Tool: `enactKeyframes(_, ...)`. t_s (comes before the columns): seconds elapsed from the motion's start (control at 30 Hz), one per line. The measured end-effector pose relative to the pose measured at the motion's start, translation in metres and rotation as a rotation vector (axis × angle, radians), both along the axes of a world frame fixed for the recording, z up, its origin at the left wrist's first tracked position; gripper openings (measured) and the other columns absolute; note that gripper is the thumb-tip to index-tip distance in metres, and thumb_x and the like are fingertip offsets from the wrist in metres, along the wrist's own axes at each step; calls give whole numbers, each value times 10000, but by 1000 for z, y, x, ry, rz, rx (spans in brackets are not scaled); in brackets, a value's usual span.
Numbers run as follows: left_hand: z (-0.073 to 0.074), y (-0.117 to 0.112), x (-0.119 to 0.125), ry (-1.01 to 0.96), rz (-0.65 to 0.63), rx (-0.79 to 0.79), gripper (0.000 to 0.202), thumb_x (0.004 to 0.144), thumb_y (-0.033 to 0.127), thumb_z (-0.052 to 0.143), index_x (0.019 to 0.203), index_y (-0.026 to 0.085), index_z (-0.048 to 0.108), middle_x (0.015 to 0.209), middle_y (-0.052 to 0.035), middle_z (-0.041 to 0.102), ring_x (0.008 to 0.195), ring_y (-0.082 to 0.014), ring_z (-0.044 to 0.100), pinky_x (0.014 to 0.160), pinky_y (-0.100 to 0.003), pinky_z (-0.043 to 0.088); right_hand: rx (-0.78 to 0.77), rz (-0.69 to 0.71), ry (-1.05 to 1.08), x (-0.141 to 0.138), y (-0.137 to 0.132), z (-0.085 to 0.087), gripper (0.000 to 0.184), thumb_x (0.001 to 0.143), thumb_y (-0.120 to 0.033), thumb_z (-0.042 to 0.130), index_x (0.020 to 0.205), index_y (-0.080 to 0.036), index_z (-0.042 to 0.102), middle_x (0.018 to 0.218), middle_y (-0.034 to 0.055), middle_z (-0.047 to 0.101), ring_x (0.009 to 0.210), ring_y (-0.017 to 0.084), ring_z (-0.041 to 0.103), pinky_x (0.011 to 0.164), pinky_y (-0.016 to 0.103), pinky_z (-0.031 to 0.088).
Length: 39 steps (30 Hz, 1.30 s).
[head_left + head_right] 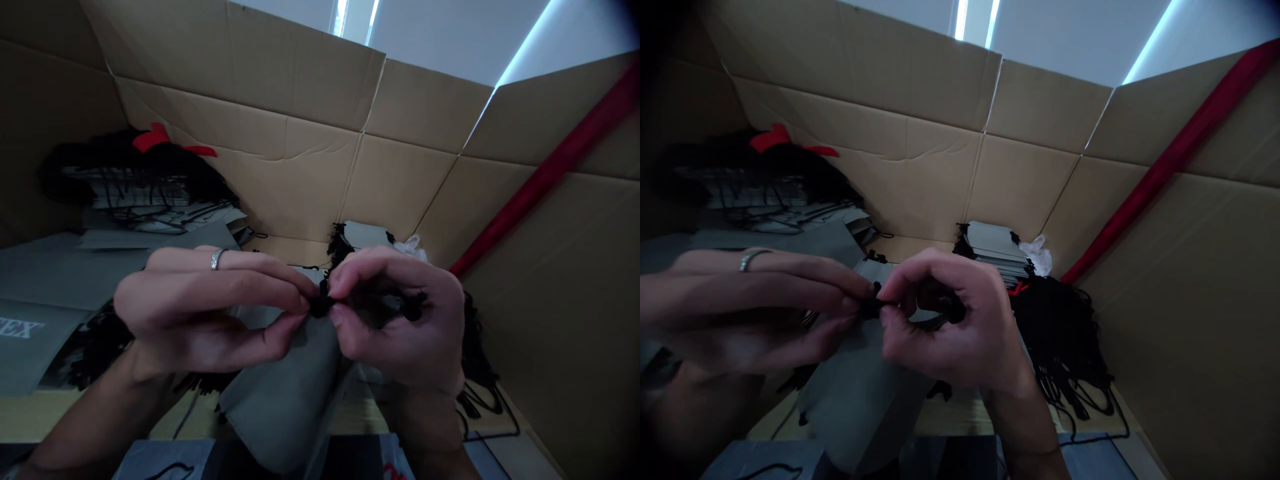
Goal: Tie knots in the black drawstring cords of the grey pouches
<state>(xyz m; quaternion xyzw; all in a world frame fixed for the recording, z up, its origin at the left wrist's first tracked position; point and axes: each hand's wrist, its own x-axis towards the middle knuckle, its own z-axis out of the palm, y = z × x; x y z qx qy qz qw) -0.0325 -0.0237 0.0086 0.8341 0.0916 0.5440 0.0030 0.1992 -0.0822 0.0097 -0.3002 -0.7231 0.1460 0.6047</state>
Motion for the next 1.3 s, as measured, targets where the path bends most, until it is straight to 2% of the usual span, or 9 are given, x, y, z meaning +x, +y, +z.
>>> enactKeyframes(0.17,3,13,10,-123,-235,129,104,925,86,914,942,156,838,974,33,921,689,-70,837,714,-44,698,11,20,-2,2,2,-1,264,844,-45,859,948,-287,839,845,-16,824,661,151,717,568,262,605)
enactKeyframes(0.27,-5,11,12,-195,-148,-71,102,974,99,903,1039,168,864,1006,24,911,840,-136,881,789,-175,754,28,-39,-20,3,3,-1,236,881,-72,868,968,-288,833,879,-6,834,715,167,752,618,282,644)
enactKeyframes(0.33,-8,4,13,-157,-161,-170,287,923,197,1000,1175,199,863,1058,-2,916,894,-184,894,807,-233,774,55,-71,-38,4,3,-1,236,891,-74,884,980,-284,823,927,-2,851,745,169,771,651,292,658)
enactKeyframes(0.5,-9,-5,16,-66,-134,-306,183,1028,158,895,1194,236,886,1014,8,929,806,-125,859,738,-158,703,151,-103,-44,3,6,-4,280,895,-41,868,1028,-275,791,961,-18,853,726,144,749,648,295,624)
enactKeyframes(0.6,-11,-6,18,-106,-91,-276,227,1033,149,906,1236,244,873,1109,19,935,878,-102,867,825,-141,704,214,-116,-35,1,7,-6,277,885,-40,852,1032,-263,777,953,-28,837,704,126,715,638,288,599)
enactKeyframes(0.73,-15,-12,16,-109,77,-66,292,1036,124,884,1296,248,832,1193,10,921,995,-136,892,973,-202,742,189,-103,-35,-1,7,-7,258,887,-43,855,1037,-244,791,964,-44,828,738,91,719,682,245,604)
enactKeyframes(0.87,-16,-18,15,-47,191,18,132,1063,152,844,1154,247,827,1133,3,920,929,-161,905,833,-227,749,168,-87,-15,-3,7,-6,250,882,-43,856,1020,-241,792,953,-44,821,733,86,706,677,244,592)
enactKeyframes(1.17,-13,-11,17,-153,-71,-128,236,964,65,920,1094,220,800,1013,18,882,868,-115,836,833,-172,705,40,29,27,-1,10,-4,215,885,-58,889,971,-236,804,898,-31,799,711,102,710,622,213,583)
enactKeyframes(1.3,-8,-6,18,-126,-247,-465,265,1031,142,903,1265,252,843,1047,-1,890,913,-144,854,811,-182,702,78,-62,49,0,9,-4,173,933,-91,869,986,-237,793,915,-28,790,710,99,707,665,215,611)
